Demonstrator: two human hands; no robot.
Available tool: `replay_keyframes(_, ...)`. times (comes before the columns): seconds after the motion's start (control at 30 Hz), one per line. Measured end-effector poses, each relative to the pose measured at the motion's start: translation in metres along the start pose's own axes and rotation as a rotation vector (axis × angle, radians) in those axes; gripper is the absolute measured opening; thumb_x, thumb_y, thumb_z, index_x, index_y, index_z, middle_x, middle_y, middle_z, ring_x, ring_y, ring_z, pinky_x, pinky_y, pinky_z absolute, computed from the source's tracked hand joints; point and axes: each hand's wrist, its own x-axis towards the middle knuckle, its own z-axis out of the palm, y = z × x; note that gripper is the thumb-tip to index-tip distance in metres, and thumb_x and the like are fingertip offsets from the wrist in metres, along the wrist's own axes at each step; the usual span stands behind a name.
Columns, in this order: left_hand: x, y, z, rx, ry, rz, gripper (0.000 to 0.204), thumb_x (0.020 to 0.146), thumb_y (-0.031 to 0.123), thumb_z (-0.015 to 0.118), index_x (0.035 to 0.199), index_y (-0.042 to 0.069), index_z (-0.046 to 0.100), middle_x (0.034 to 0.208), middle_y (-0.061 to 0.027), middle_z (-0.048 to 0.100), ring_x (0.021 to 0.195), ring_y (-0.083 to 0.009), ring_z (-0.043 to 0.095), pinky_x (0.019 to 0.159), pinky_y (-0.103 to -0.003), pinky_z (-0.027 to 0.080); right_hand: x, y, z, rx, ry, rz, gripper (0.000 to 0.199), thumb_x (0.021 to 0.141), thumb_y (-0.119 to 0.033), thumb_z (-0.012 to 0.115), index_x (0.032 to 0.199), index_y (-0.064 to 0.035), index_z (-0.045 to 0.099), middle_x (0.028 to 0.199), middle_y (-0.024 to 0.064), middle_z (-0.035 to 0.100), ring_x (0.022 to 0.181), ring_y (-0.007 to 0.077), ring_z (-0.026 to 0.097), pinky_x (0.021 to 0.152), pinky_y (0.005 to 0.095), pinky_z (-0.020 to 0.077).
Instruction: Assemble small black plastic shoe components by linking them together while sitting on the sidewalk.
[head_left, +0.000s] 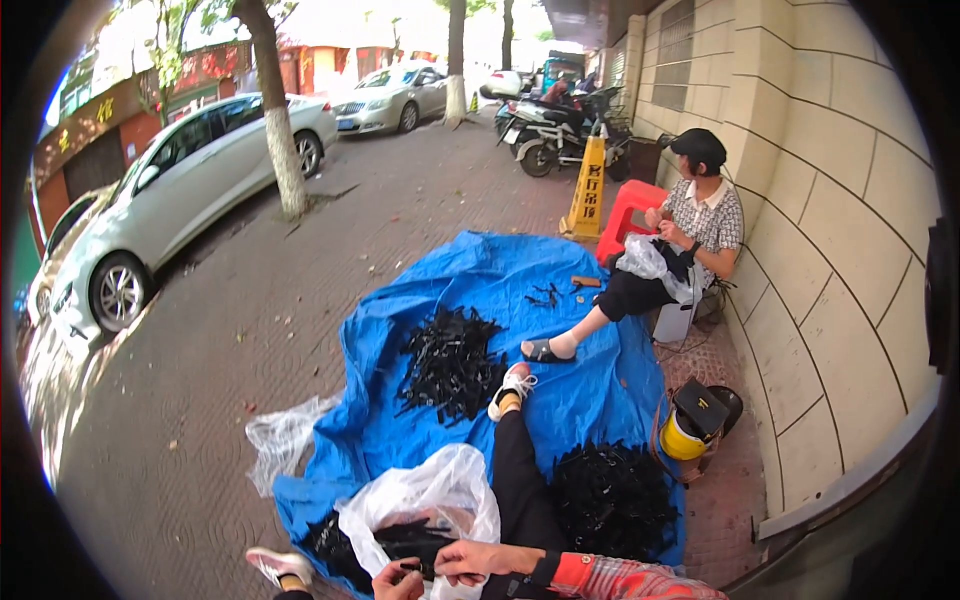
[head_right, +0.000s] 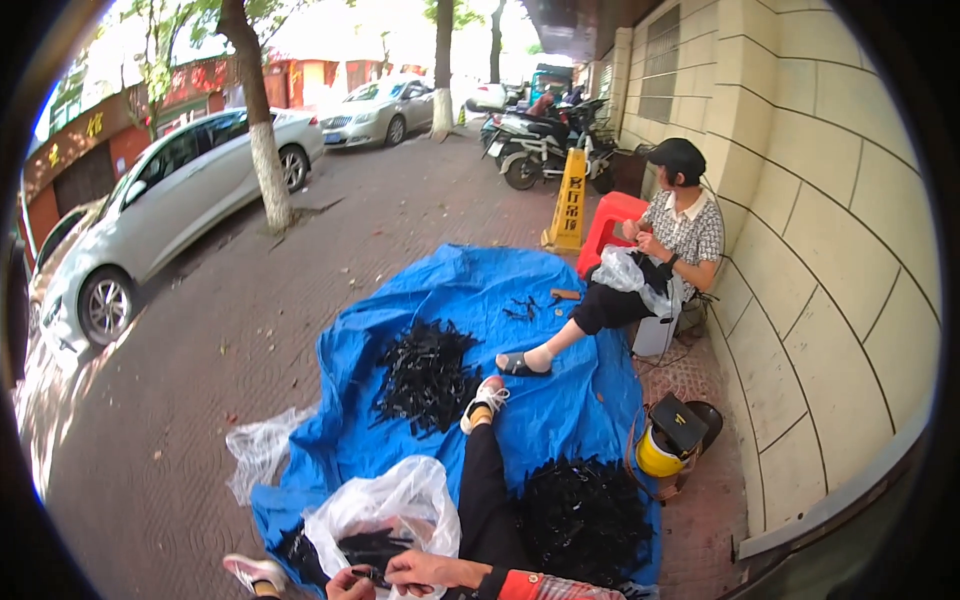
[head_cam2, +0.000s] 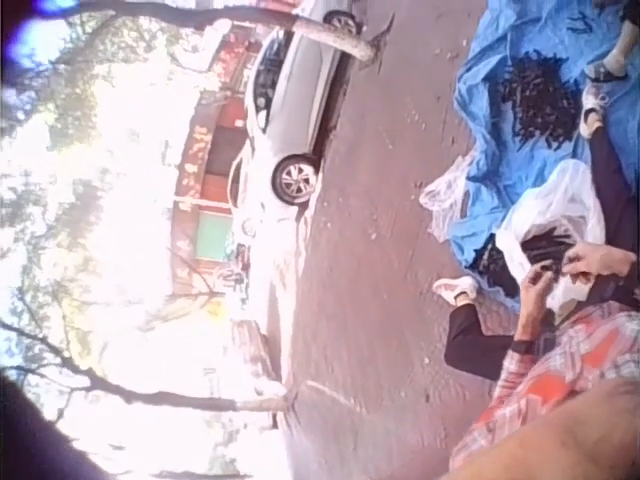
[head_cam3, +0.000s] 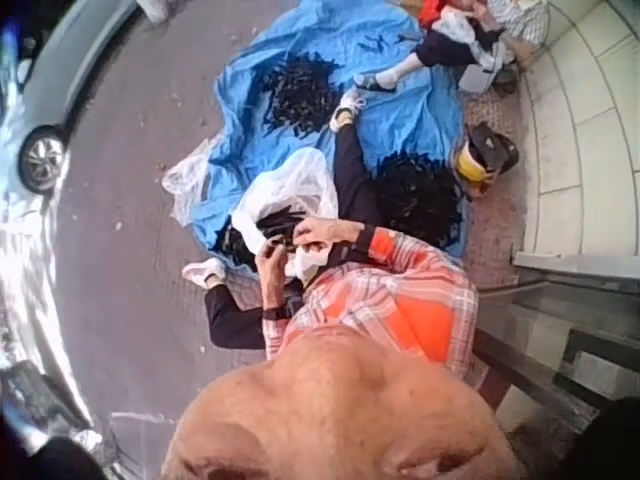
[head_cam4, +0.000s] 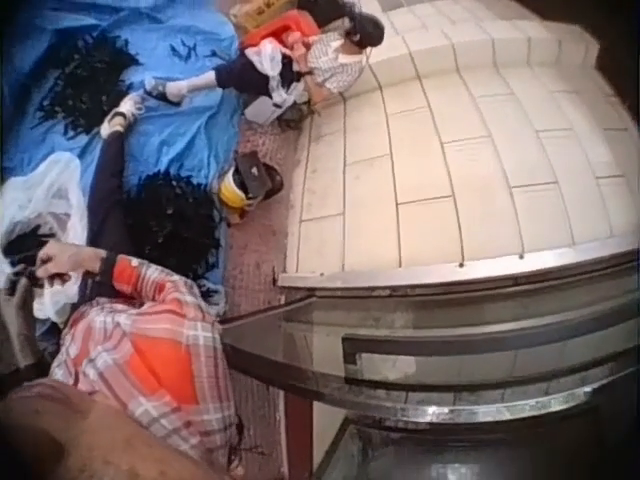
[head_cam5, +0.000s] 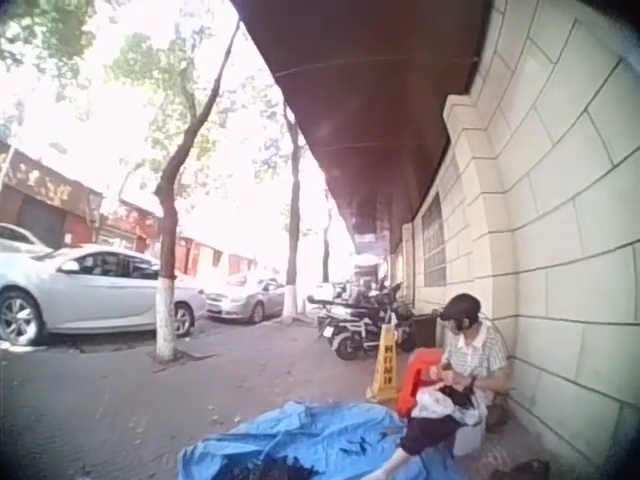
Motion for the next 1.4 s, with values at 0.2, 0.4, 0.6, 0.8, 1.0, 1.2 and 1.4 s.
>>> replay_keyframes(0.2, 0.006, 0.012, 0.011, 0.178, -0.054, 0.029, 0.018, 0.078, 0.004, 0.061, 0.096, -0.001, 0.062, 0.065, 0.0041, 0.052, 0.052, -0.003, 0.039, 0.046, -0.018, 0.03, -0.002, -0.015, 0.006, 0.157, 0.056, -0.045, 0.012, 0.089, -0.02, 0.052, 0.087, -0.0079, 0.052, 0.06, -0.0073, 0.038, 0.045, 0.0012, 0.03, 0.04, 0.0171, 0.0209)
replay_keyframes(0.4, 0.008, 0.006, 0.014, 0.271, -0.042, 0.151, 0.018, 0.078, 0.006, 0.063, 0.095, -0.001, 0.062, 0.065, 0.0022, 0.055, 0.052, -0.0029, 0.041, 0.045, -0.018, 0.031, 0.002, -0.015, 0.009, 0.213, 0.09, -0.069, 0.013, 0.088, -0.019, 0.052, 0.083, -0.007, 0.052, 0.058, -0.0077, 0.038, 0.045, 0.0009, 0.031, 0.039, 0.0173, 0.0201)
replay_keyframes(0.6, 0.005, 0.007, 0.015, 0.212, -0.015, 0.129, 0.017, 0.079, 0.007, 0.064, 0.093, -0.001, 0.062, 0.066, 0.0014, 0.056, 0.051, -0.0033, 0.041, 0.045, -0.018, 0.03, 0.003, -0.01, 0.005, 0.322, 0.029, -0.098, 0.014, 0.087, -0.019, 0.053, 0.086, -0.0056, 0.053, 0.059, -0.0041, 0.044, 0.046, 0.003, 0.037, 0.04, 0.0186, 0.024)
replay_keyframes(0.8, 0.001, 0.012, 0.017, 0.206, 0.135, 0.168, 0.017, 0.078, 0.007, 0.064, 0.092, -0.002, 0.063, 0.068, 0.0012, 0.055, 0.055, -0.0035, 0.042, 0.048, -0.018, 0.033, 0.008, -0.031, 0.033, -0.826, 0.721, -0.602, 0.025, 0.081, -0.013, 0.059, 0.098, 0.001, 0.046, 0.087, 0.0158, 0.051, 0.088, 0.0311, 0.052, 0.078, 0.0377, 0.042)
replay_keyframes(1.0, 0.0, 0.009, 0.016, 0.497, 0.075, 0.411, 0.016, 0.078, 0.004, 0.061, 0.093, -0.002, 0.062, 0.076, -0.0059, 0.063, 0.067, -0.0107, 0.053, 0.061, -0.026, 0.046, 0.008, -0.042, 0.048, -0.844, 0.498, -0.263, 0.041, 0.088, -0.022, 0.055, 0.12, -0.0031, 0.04, 0.116, 0.0195, 0.05, 0.103, 0.0386, 0.052, 0.086, 0.0432, 0.0447)
replay_keyframes(1.2, 0.0, 0.006, 0.017, 0.41, 0.082, 0.337, 0.018, 0.081, 0.009, 0.062, 0.091, -0.005, 0.06, 0.078, -0.0073, 0.063, 0.069, -0.0105, 0.055, 0.063, -0.025, 0.046, 0.024, -0.011, 0.053, -1.02, 0.788, -0.705, 0.031, 0.078, -0.003, 0.055, 0.105, 0.005, 0.042, 0.085, 0.0198, 0.052, 0.081, 0.0329, 0.056, 0.07, 0.0361, 0.0467)
replay_keyframes(1.4, -0.003, -0.012, -0.001, 0.625, 0.184, 0.441, 0.017, 0.083, 0.015, 0.063, 0.093, 0.001, 0.063, 0.075, -0.0107, 0.064, 0.068, -0.0123, 0.056, 0.062, -0.024, 0.046, 0.032, -0.005, 0.061, -0.943, 0.791, -0.693, 0.037, 0.082, -0.011, 0.058, 0.109, 0.0059, 0.039, 0.09, 0.0228, 0.054, 0.077, 0.0339, 0.059, 0.066, 0.0367, 0.0475)
